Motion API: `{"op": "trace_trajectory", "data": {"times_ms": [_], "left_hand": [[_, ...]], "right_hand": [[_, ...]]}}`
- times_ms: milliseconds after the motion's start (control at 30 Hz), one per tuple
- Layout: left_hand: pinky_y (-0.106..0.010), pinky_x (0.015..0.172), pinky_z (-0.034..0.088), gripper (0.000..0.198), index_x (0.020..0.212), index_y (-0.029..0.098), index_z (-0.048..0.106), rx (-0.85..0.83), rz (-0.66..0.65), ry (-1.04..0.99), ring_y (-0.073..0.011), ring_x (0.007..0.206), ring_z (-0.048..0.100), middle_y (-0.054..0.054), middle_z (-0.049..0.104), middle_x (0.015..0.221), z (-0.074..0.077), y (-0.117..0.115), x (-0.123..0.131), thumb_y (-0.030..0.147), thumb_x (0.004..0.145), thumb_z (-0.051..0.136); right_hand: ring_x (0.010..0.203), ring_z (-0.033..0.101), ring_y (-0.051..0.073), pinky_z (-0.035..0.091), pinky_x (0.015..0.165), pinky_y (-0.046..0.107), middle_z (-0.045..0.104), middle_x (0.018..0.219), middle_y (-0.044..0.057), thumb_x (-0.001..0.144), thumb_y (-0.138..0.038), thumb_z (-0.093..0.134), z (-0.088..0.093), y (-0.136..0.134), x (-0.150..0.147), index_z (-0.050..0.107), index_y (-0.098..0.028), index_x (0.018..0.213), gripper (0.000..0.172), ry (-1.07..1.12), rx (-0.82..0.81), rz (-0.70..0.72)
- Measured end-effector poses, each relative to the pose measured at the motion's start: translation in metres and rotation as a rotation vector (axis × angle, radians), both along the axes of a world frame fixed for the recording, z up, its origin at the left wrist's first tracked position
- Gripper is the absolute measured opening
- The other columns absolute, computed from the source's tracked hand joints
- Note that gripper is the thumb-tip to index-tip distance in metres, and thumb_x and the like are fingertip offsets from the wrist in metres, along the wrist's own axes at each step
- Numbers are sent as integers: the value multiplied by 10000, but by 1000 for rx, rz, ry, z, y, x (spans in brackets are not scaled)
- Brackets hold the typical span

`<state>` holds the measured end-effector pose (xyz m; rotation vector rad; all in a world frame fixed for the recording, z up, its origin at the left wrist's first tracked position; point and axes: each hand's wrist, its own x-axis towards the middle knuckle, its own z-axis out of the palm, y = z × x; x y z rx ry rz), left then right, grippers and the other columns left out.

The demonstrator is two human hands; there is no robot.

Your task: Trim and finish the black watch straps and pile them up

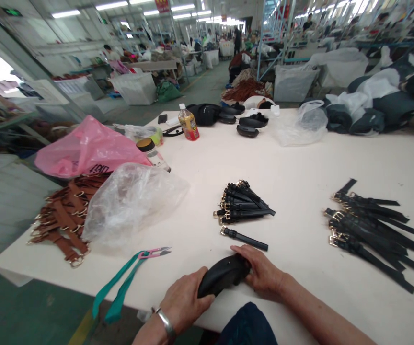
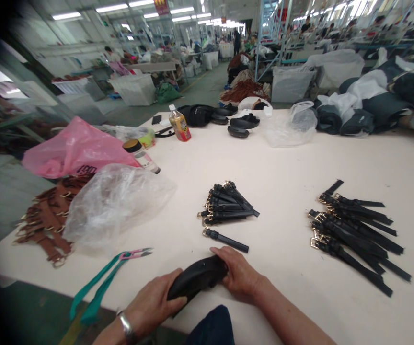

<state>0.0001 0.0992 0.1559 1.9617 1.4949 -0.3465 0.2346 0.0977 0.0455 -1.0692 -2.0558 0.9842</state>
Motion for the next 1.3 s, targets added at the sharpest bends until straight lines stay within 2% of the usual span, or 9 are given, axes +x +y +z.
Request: {"op": "trace_trajectory", "data": {"times_ms": [133,233,567,667,767,833,933,1100,1300], "left_hand": [[-227,632,369,156,844,251,505,-2,64,26,-158,728,570,21,621,767,6,-4,-23,305,699,485],[-226,637,368,157,844,251,511,-38,62,41,-156,719,571,27,619,756,12,-8,-31,297,695,490],[-234,648,381,215,900,240,519,7,106,12,-162,753,576,10,630,814,-5,-5,2,351,720,478],[-237,649,384,217,899,228,525,5,116,5,-161,741,574,10,630,803,0,-5,-3,345,725,467],[-242,648,384,210,878,219,535,6,112,2,-163,727,572,10,631,789,10,-5,-15,343,722,466],[-245,654,384,205,867,220,541,9,104,-1,-164,726,571,12,630,781,15,-5,-23,338,714,472],[-245,670,380,199,865,232,543,12,90,22,-171,753,573,14,630,791,15,-7,-31,319,694,489],[-231,662,374,180,859,241,533,-3,79,31,-161,751,574,18,630,790,8,-14,-36,303,697,487],[-224,637,375,175,862,258,513,20,42,-19,-159,752,575,21,629,794,6,-19,-35,332,706,484]], "right_hand": [[1220,348,232,310,1013,408,399,1311,115,709,-147,557,0,-1,0,330,-192,1325,658,-26,7,-22],[1208,371,232,326,1005,415,421,1294,113,717,-154,556,1,0,0,348,-199,1316,636,-24,-12,-10],[1141,436,237,398,933,399,461,1244,114,676,-109,555,4,1,-1,396,-198,1275,626,55,26,-2],[1070,485,229,459,827,336,489,1197,103,640,-69,540,8,1,-2,461,-195,1209,588,63,-8,-25],[898,554,183,472,729,278,528,1123,74,645,-64,529,12,1,-6,565,-197,1053,430,30,-49,-69],[835,559,164,462,725,273,544,1075,53,665,-103,556,13,2,-11,620,-197,911,271,-33,-65,-94],[896,544,182,437,778,286,551,1027,33,663,-176,620,12,5,-19,663,-207,772,120,-144,-81,-136],[793,562,152,435,677,253,568,954,20,672,-129,596,7,10,-27,673,-210,659,113,-203,-113,-175],[815,535,165,417,742,279,587,834,31,739,-64,499,7,3,-31,582,-174,683,149,-187,-42,-210]]}}
